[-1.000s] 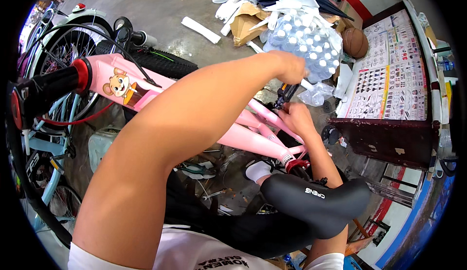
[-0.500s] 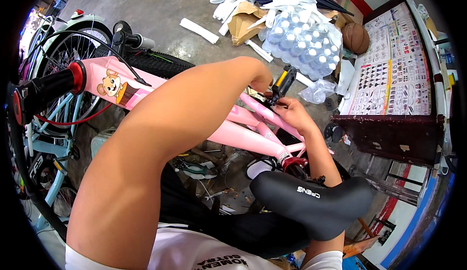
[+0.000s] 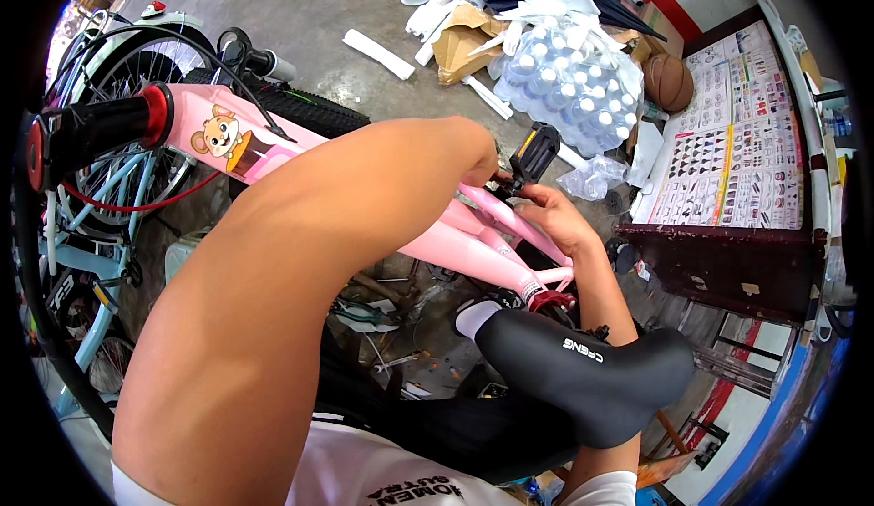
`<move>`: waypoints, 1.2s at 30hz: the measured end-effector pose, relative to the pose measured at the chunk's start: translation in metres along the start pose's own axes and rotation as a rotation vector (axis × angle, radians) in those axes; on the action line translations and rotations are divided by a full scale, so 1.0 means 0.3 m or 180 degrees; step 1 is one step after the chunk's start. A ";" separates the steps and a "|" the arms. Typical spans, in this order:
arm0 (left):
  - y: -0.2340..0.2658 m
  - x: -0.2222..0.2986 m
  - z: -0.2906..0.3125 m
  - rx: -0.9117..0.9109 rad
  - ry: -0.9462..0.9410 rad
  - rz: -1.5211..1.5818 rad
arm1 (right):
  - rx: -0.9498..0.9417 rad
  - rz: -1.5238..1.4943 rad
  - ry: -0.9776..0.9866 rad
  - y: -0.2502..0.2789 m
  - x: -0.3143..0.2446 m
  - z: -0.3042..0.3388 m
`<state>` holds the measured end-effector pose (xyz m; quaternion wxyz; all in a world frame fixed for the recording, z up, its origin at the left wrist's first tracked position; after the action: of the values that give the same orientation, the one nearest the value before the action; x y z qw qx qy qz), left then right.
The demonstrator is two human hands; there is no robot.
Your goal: The person attaches a pedal and works on the frame and cable area of a pink bicycle using a wrench and a pair of pliers.
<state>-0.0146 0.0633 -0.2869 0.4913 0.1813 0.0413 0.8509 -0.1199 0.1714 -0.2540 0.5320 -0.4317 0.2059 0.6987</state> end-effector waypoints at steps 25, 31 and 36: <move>0.170 0.348 0.587 0.0957 -0.0981 0.0544 | 0.2004 0.0282 0.1065 -0.021 -0.187 0.253; 0.192 0.371 0.527 0.0489 -0.1558 0.0508 | 0.1913 0.0643 0.1065 -0.106 -0.228 0.258; 0.223 0.377 0.512 0.0352 -0.2164 0.1028 | 0.1528 0.0394 0.1328 -0.115 -0.197 0.292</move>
<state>-0.0670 0.1088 -0.0971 0.3260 0.4837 -0.1074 0.8051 -0.1182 0.2154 -0.1519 0.5214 -0.4145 0.4953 0.5577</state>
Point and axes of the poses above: each hand's wrist, its own z-axis away from the middle knuckle, its own y-axis out of the back of the hand, x = y × z, the point moved 7 cm from there along -z, towards the middle knuckle, and after that the axes turned 11 degrees about -x, right-handed, at the moved point
